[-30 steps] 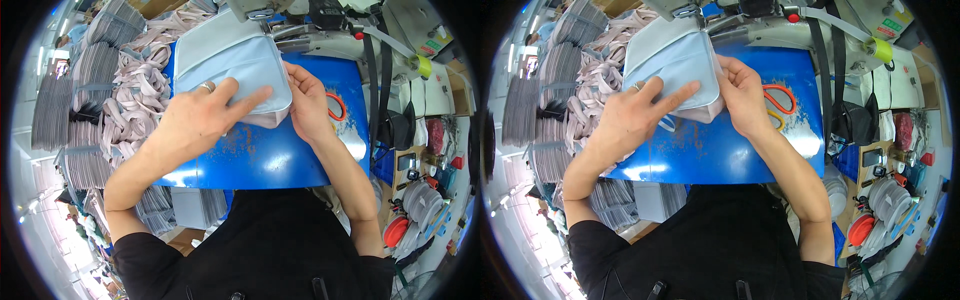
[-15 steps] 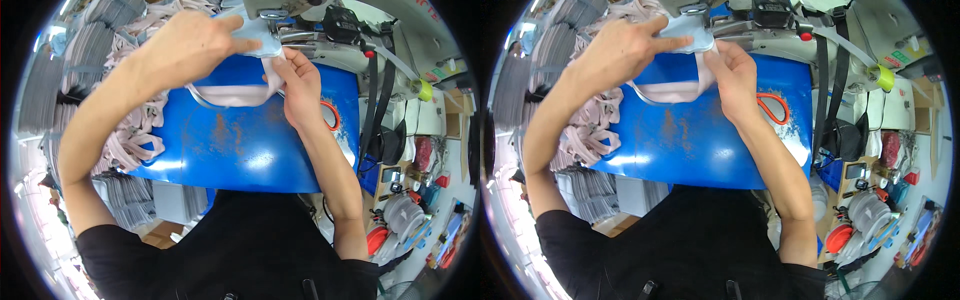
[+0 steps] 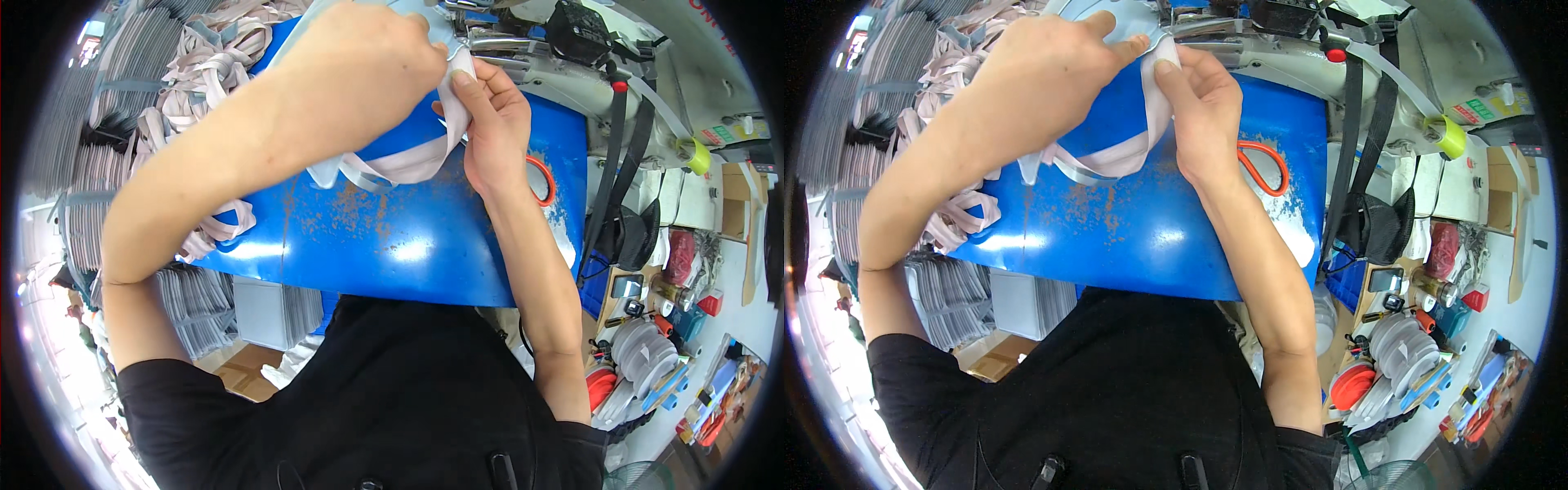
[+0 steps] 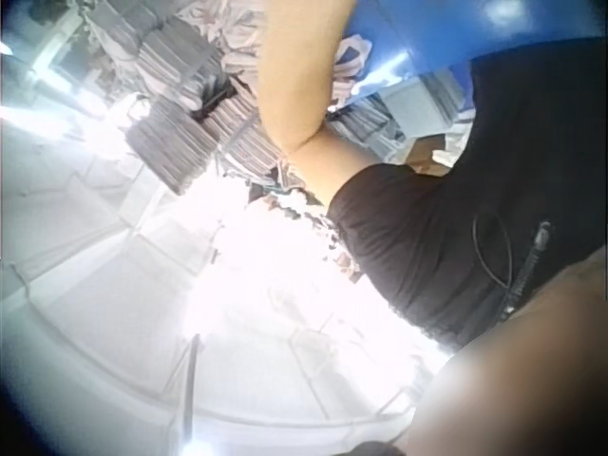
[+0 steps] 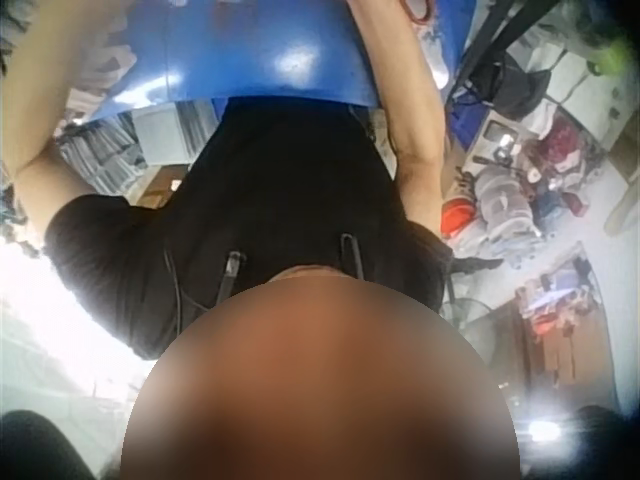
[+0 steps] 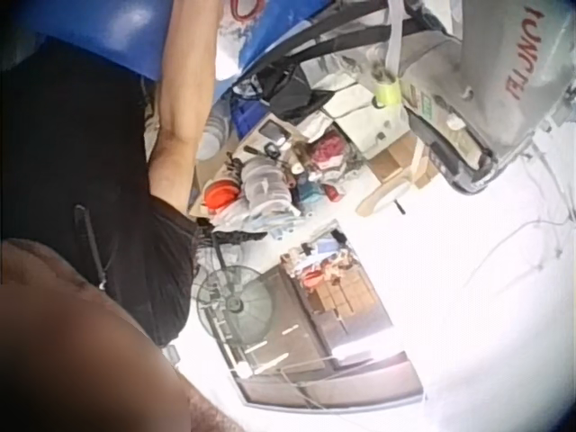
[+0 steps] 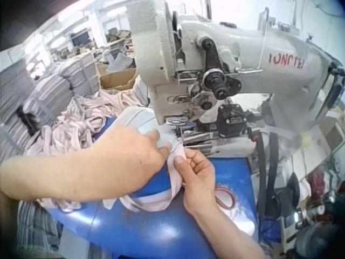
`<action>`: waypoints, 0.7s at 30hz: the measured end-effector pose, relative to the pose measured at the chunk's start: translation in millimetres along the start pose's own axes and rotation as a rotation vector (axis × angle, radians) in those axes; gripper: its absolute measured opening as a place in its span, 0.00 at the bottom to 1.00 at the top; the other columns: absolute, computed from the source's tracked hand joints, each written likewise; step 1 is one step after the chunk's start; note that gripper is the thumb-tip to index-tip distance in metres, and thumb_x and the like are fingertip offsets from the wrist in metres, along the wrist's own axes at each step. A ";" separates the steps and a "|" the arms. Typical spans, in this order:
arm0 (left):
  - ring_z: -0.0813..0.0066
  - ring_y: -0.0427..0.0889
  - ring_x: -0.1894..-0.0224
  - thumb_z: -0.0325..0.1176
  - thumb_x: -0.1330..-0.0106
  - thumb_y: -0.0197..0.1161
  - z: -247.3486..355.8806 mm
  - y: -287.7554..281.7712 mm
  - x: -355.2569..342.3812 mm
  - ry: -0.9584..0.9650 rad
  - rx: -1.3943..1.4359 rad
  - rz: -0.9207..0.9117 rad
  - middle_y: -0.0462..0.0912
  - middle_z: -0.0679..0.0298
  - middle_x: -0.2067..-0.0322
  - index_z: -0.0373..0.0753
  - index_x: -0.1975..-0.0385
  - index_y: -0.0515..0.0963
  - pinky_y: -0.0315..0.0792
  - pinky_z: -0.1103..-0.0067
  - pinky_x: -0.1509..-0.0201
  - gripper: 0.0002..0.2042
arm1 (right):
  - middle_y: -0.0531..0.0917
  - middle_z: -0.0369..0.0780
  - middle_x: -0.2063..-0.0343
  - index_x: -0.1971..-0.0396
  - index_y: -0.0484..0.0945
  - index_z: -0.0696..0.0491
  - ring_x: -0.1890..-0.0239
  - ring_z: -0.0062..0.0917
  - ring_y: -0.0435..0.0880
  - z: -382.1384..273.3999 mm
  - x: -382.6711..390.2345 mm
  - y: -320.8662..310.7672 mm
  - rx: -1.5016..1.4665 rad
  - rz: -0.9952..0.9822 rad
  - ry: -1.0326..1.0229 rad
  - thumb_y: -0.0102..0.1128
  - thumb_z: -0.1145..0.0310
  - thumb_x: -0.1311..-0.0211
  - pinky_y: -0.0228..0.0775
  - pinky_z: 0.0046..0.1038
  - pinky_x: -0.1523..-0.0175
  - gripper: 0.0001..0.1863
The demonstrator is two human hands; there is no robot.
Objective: Assembling fabric bags and sewing on straps and mesh components using an industrial sewing machine.
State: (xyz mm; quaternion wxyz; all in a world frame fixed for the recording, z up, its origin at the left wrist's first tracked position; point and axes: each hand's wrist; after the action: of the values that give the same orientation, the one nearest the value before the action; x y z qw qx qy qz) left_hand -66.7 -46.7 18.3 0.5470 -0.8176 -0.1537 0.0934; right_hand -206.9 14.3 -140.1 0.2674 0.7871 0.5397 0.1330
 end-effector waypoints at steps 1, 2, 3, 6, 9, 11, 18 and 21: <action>0.60 0.90 0.69 0.26 0.39 0.66 2.9 4.3 0.1 -0.003 -0.084 0.103 0.87 0.54 0.57 0.43 0.41 0.85 0.82 0.72 0.67 0.23 | 0.90 0.41 0.58 0.47 0.80 0.61 0.60 0.20 0.89 -0.2 0.5 0.3 -0.028 -0.004 0.014 0.63 0.74 0.26 0.83 0.25 0.55 0.12; 0.60 0.90 0.69 0.26 0.39 0.66 5.5 8.2 -0.1 0.028 -0.091 0.187 0.87 0.54 0.57 0.43 0.41 0.85 0.82 0.72 0.67 0.23 | 0.90 0.41 0.58 0.48 0.81 0.61 0.59 0.20 0.88 -0.9 0.7 0.5 -0.065 -0.026 0.033 0.64 0.75 0.27 0.80 0.22 0.54 0.11; 0.60 0.90 0.69 0.27 0.40 0.66 11.7 12.0 -0.1 -0.018 -0.046 0.177 0.87 0.54 0.59 0.40 0.43 0.85 0.82 0.71 0.68 0.22 | 0.90 0.41 0.58 0.48 0.81 0.61 0.59 0.20 0.88 -1.3 1.2 1.1 -0.061 0.001 0.024 0.64 0.75 0.27 0.80 0.22 0.54 0.11; 0.57 0.90 0.69 0.28 0.43 0.66 29.4 18.6 -5.0 -0.133 0.061 0.225 0.88 0.53 0.64 0.36 0.48 0.86 0.82 0.70 0.68 0.20 | 0.90 0.42 0.59 0.47 0.80 0.60 0.60 0.20 0.89 -3.5 3.3 3.0 -0.070 0.010 -0.007 0.63 0.76 0.26 0.80 0.21 0.57 0.11; 0.55 0.90 0.69 0.30 0.43 0.66 44.4 19.8 -11.6 -0.179 0.133 0.244 0.88 0.53 0.68 0.34 0.54 0.86 0.81 0.69 0.68 0.17 | 0.90 0.42 0.59 0.46 0.79 0.61 0.60 0.19 0.88 -5.6 6.3 4.1 -0.045 -0.031 0.000 0.62 0.76 0.25 0.80 0.21 0.57 0.13; 0.55 0.90 0.69 0.30 0.44 0.65 51.2 21.1 -18.9 -0.252 0.214 0.297 0.88 0.53 0.70 0.34 0.60 0.85 0.82 0.68 0.67 0.13 | 0.90 0.42 0.59 0.44 0.79 0.62 0.60 0.18 0.88 -5.9 8.0 4.5 -0.025 0.002 -0.011 0.62 0.75 0.26 0.79 0.20 0.57 0.14; 0.46 0.87 0.61 0.33 0.44 0.67 60.1 29.0 -11.1 -0.420 0.542 0.349 0.85 0.51 0.62 0.35 0.51 0.82 0.81 0.65 0.59 0.20 | 0.89 0.37 0.64 0.38 0.76 0.62 0.64 0.13 0.84 -14.6 20.2 -1.2 0.143 -0.023 0.026 0.63 0.74 0.27 0.74 0.18 0.61 0.21; 0.54 0.84 0.57 0.32 0.51 0.70 82.8 28.5 27.3 -0.309 0.577 0.467 0.80 0.55 0.60 0.32 0.49 0.80 0.78 0.65 0.60 0.26 | 0.85 0.32 0.71 0.34 0.75 0.57 0.68 0.10 0.81 -33.0 46.1 -11.8 0.395 -0.112 0.008 0.62 0.73 0.26 0.69 0.17 0.67 0.23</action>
State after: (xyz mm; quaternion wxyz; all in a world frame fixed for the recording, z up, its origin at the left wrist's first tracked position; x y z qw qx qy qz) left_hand -63.5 24.6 -39.4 0.6886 -0.6198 -0.0118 0.3763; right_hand -214.9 69.1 -123.3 0.1128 0.7924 0.5993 0.0124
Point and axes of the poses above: each hand's wrist, its own x-axis away from the middle knuckle, its own y-axis out of the palm, z = x × y
